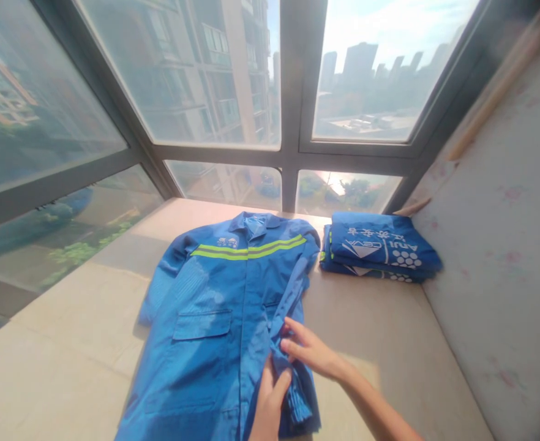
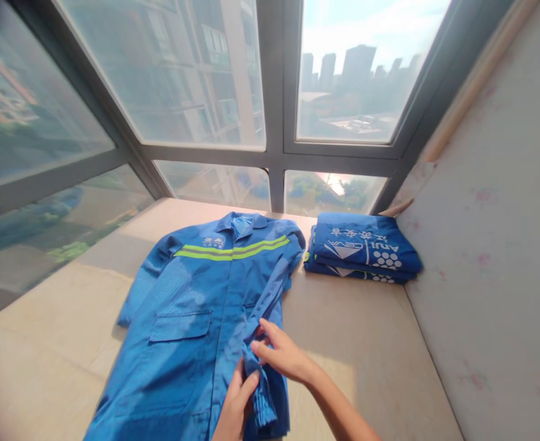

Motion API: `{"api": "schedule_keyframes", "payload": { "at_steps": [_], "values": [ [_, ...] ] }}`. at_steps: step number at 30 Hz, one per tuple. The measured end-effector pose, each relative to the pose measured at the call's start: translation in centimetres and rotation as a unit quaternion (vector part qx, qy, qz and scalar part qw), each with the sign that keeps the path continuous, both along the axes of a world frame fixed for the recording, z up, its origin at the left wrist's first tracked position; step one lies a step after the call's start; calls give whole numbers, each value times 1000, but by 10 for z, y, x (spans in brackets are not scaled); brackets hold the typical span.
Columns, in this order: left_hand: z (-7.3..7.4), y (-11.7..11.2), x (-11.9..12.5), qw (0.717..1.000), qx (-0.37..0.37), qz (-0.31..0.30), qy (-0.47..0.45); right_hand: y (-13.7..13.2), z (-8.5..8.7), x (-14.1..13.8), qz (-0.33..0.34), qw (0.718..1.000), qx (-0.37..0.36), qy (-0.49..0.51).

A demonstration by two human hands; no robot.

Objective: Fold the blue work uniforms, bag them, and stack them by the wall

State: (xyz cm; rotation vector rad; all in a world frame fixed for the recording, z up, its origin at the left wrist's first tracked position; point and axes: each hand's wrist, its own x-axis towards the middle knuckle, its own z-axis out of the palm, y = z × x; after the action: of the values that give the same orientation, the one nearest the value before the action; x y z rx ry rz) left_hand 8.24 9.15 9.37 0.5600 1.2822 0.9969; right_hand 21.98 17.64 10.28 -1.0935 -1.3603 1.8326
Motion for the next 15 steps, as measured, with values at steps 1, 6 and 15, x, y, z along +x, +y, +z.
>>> {"api": "schedule_keyframes", "payload": {
  "at_steps": [1, 6, 15],
  "values": [
    [4, 1, -5, 1000, 3, -2, 27, 1, -1, -4, 7, 1000, 23, -8],
    [19, 9, -32, 994, 4, 2, 107, 20, -8, -12, -12, 999, -12, 42],
    [56, 16, -128, 991, -46, 10, 124, 100, -63, 22, -381, 916, -22, -121]
  ]
}}
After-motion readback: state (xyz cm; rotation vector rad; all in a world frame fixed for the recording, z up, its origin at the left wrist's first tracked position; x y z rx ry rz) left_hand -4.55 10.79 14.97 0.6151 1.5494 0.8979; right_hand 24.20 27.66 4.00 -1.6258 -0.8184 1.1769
